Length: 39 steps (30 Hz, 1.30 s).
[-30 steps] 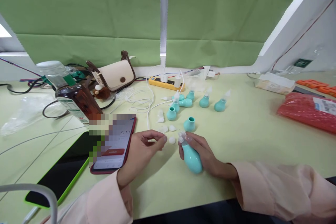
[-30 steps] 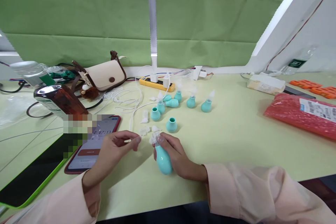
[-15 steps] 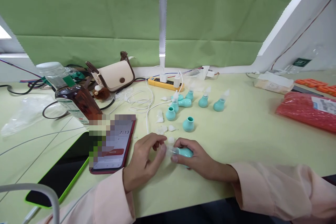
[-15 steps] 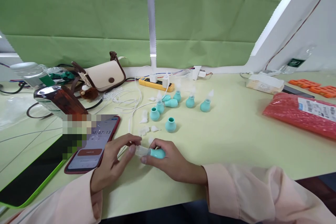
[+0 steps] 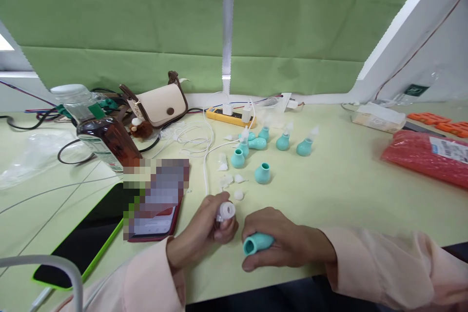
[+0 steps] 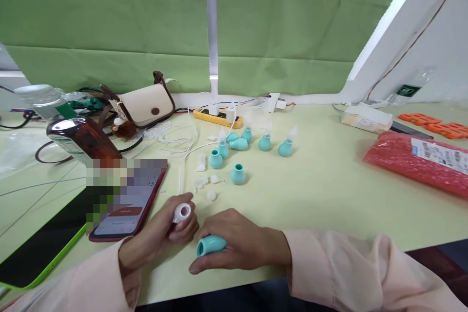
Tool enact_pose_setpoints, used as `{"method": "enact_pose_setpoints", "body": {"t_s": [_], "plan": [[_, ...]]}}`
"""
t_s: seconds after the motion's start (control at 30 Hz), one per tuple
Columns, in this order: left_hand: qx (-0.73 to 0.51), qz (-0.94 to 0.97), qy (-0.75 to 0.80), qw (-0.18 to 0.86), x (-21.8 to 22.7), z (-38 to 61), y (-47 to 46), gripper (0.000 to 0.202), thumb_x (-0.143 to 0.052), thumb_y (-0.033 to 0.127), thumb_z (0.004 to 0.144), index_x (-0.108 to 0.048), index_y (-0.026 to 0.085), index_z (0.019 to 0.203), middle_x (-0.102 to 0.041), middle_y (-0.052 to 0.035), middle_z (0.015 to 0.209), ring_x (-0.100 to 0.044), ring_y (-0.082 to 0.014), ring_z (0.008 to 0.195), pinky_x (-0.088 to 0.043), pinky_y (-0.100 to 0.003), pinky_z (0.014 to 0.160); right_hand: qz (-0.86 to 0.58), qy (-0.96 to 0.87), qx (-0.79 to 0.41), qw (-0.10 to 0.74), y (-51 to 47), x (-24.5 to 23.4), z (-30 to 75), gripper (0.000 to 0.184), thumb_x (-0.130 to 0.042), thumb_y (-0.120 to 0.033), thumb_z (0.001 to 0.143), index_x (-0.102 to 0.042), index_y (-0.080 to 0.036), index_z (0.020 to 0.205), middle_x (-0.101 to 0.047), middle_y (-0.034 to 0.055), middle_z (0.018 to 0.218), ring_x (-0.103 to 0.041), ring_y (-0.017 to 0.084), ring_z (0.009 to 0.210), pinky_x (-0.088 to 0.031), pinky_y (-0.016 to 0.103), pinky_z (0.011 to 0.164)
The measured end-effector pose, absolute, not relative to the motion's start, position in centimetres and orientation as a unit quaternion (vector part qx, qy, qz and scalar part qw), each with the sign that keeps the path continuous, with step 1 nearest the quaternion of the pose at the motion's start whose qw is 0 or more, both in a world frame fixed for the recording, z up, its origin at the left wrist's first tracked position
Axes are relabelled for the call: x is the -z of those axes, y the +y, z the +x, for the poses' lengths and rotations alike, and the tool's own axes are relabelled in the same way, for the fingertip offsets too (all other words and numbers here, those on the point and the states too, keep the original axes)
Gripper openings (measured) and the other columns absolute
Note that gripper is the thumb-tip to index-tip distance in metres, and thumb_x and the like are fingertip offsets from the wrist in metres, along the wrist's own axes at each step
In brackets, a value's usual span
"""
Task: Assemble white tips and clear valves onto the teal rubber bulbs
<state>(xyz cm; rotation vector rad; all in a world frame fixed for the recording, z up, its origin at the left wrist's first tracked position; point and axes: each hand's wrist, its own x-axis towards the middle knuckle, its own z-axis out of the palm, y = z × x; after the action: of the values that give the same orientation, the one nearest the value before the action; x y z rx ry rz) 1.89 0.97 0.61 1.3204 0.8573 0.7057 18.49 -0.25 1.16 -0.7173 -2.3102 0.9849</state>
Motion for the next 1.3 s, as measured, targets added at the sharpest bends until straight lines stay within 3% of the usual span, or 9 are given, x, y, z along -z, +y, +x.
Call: {"method": "enact_pose_setpoints", "body": {"t_s": [0.07, 0.13, 0.27, 0.4, 0.6, 0.73, 0.9, 1.17, 1.3], "plan": [[-0.334, 0.613, 0.4, 0.593, -0.7, 1.6, 1.2, 0.05, -0.019, 0.042, 0.085, -0.031, 0.019, 0.044, -0.028, 0.0056, 0.035, -0.026, -0.0076, 0.034, -0.025, -0.021, 0.038, -0.266, -0.852, -0.354, 0.279, -0.2, -2.4, 19.1, 0.021, -0.058, -0.038, 0.072, -0.049, -0.018, 0.072, -0.05, -0.0005, 0.062, -0.044, 0.011, 0.055, -0.036, 0.024, 0.056], [-0.326, 0.722, 0.418, 0.445, -0.5, 1.3, 1.2, 0.042, -0.029, 0.042, 0.084, -0.042, 0.017, 0.052, -0.04, 0.0033, 0.044, -0.036, -0.0093, 0.041, -0.03, -0.021, 0.042, -0.298, -0.814, -0.376, 0.326, 0.6, -3.8, 19.9, 0.02, -0.051, -0.038, 0.077, -0.046, -0.019, 0.08, -0.05, 0.0013, 0.07, -0.045, 0.012, 0.06, -0.037, 0.025, 0.056], [-0.239, 0.864, 0.411, 0.168, 1.0, 1.4, 1.3, 0.02, -0.049, 0.034, 0.079, -0.049, 0.018, 0.089, -0.056, 0.0001, 0.065, -0.051, -0.0145, 0.054, -0.04, -0.024, 0.05, -0.353, -0.763, -0.351, 0.413, 4.5, -6.2, 21.9, 0.019, -0.041, -0.039, 0.082, -0.042, -0.022, 0.089, -0.048, 0.0027, 0.086, -0.047, 0.015, 0.075, -0.038, 0.027, 0.063], [-0.194, 0.894, 0.403, 0.029, 2.0, 1.7, 1.9, 0.017, -0.044, 0.017, 0.081, -0.047, 0.018, 0.097, -0.06, -0.0042, 0.081, -0.058, -0.019, 0.074, -0.048, -0.029, 0.06, -0.458, -0.779, -0.21, 0.374, 9.0, -6.0, 23.9, 0.022, -0.044, -0.04, 0.08, -0.049, -0.021, 0.088, -0.049, 0.0027, 0.084, -0.047, 0.015, 0.077, -0.038, 0.028, 0.066], [-0.061, 0.89, 0.432, -0.131, 1.9, 2.2, 2.8, 0.045, -0.039, 0.0, 0.076, -0.036, 0.014, 0.119, -0.055, -0.0089, 0.09, -0.055, -0.0205, 0.08, -0.05, -0.028, 0.055, -0.52, -0.798, -0.149, 0.264, 11.8, -3.0, 25.3, 0.027, -0.052, -0.039, 0.072, -0.06, -0.018, 0.086, -0.06, 0.0051, 0.083, -0.056, 0.016, 0.071, -0.046, 0.028, 0.063], [-0.047, 0.876, 0.443, -0.185, 2.0, 2.7, 3.2, 0.049, -0.036, -0.005, 0.075, -0.034, 0.01, 0.121, -0.051, -0.0123, 0.093, -0.053, -0.0227, 0.082, -0.05, -0.03, 0.055, -0.513, -0.81, -0.145, 0.246, 12.6, -2.1, 25.4, 0.03, -0.056, -0.038, 0.07, -0.061, -0.017, 0.09, -0.064, 0.0047, 0.084, -0.06, 0.017, 0.07, -0.049, 0.027, 0.064], [-0.067, 0.87, 0.447, -0.199, 2.2, 2.8, 3.6, 0.038, -0.036, 0.004, 0.08, -0.038, 0.01, 0.118, -0.049, -0.0126, 0.092, -0.05, -0.0239, 0.083, -0.049, -0.033, 0.059, -0.5, -0.834, -0.107, 0.207, 14.9, -3.0, 25.8, 0.028, -0.039, -0.029, 0.082, -0.058, -0.017, 0.098, -0.064, 0.0053, 0.092, -0.061, 0.014, 0.068, -0.048, 0.026, 0.063], [-0.107, 0.872, 0.439, -0.188, 2.0, 2.2, 3.3, 0.03, -0.042, 0.013, 0.08, -0.045, 0.015, 0.11, -0.046, -0.0108, 0.093, -0.047, -0.0231, 0.082, -0.047, -0.032, 0.061, -0.463, -0.885, 0.0, 0.06, 17.5, -2.8, 24.7, 0.034, -0.058, -0.015, 0.064, -0.059, -0.016, 0.098, -0.06, 0.0082, 0.093, -0.054, 0.022, 0.087, -0.04, 0.027, 0.07], [-0.129, 0.874, 0.435, -0.17, 1.4, 2.2, 2.7, 0.026, -0.041, 0.017, 0.08, -0.048, 0.014, 0.105, -0.046, -0.0108, 0.093, -0.047, -0.0233, 0.082, -0.047, -0.031, 0.059, -0.47, -0.881, 0.059, 0.014, 17.2, -2.7, 24.3, 0.031, -0.057, -0.015, 0.061, -0.06, -0.014, 0.092, -0.057, 0.0102, 0.091, -0.055, 0.02, 0.078, -0.036, 0.025, 0.06]]}}
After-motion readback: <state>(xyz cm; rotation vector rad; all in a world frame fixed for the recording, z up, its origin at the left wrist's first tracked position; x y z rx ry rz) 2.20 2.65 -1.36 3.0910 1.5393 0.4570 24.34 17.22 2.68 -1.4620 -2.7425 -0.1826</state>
